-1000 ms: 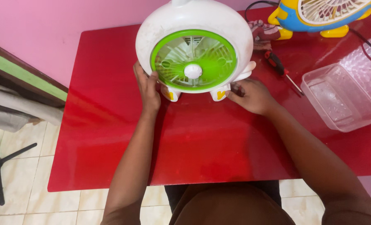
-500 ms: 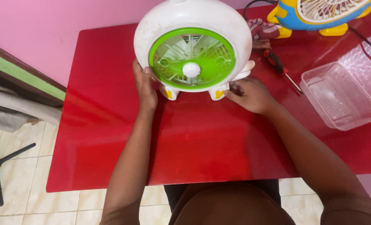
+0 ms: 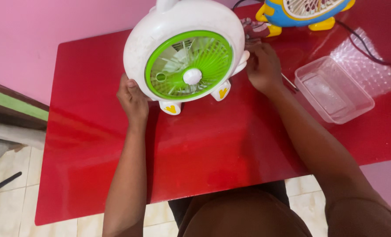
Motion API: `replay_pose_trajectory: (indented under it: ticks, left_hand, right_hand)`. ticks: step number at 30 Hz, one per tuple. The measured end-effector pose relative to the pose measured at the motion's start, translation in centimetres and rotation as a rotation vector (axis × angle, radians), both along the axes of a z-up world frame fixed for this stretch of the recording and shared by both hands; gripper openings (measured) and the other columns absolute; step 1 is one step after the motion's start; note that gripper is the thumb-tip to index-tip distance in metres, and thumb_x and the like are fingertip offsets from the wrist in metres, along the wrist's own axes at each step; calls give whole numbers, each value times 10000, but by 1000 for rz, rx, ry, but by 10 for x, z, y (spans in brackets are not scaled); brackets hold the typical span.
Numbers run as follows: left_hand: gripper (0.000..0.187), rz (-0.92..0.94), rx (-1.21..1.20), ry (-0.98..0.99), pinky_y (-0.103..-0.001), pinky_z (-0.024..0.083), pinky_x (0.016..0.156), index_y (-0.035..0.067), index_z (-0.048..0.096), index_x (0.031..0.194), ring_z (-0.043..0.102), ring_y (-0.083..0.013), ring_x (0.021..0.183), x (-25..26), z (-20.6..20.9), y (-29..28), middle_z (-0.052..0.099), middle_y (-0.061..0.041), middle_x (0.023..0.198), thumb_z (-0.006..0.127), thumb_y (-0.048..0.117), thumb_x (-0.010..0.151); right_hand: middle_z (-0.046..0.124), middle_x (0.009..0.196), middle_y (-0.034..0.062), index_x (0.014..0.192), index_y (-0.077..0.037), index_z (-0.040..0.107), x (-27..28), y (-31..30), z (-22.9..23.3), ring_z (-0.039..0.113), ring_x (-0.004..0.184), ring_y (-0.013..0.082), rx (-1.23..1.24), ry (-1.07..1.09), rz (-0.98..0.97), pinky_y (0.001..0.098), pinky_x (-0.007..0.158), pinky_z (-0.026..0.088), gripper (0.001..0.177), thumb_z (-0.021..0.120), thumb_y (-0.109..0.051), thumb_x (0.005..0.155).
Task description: The person assembles a small white and green electric fan by attaching the front grille, inserting a central cap, and securing it by hand. They then wipe the fan's exterior with a cloth.
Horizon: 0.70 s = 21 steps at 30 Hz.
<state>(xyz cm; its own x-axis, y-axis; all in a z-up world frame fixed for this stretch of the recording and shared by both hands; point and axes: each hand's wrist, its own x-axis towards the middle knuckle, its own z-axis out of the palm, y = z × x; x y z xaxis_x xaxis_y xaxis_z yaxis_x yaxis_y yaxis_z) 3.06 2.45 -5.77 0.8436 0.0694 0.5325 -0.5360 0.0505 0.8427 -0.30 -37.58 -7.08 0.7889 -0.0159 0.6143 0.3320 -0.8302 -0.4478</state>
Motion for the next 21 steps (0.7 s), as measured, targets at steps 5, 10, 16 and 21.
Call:
replay_pose_trajectory:
  ticks: [5,10,16,21]
  left_hand:
    - [576,-7,-9,1,-276,589,529,-14,580,1068,622,-83,670,2,-1,5,589,-14,813,591,561,1040]
    - [693,-40,-14,-32,-289,613,501,-34,597,1038,658,-105,647,-4,8,5,622,-28,805,604,656,970]
    - [749,74,166,-240,-287,343,466,-30,567,756,500,-119,510,-11,17,16,514,-40,588,501,670,1012]
    - [662,158,284,-389,-310,419,574,-47,628,819,583,-177,617,-20,53,19,592,-88,726,483,564,1028]
  right_hand:
    - [527,1482,149,1421,-69,608,62,-14,-2,491,1292,433,-533,-175,-258,681,921,348,592,685,-240,860]
    - [639,1293,142,1304,-90,648,96,-9,7,508,1271,462,-443,106,-339,742,974,329,430,630,-372,980]
    - [640,1181,180,1200,-25,614,83,6,60,526,1161,381,305,-415,-391,553,1005,389,347,733,-189,919]
    - [572,1163,140,1224,9,498,31,39,123,579,1032,268,368,-570,164,353,947,496,380,687,92,905]
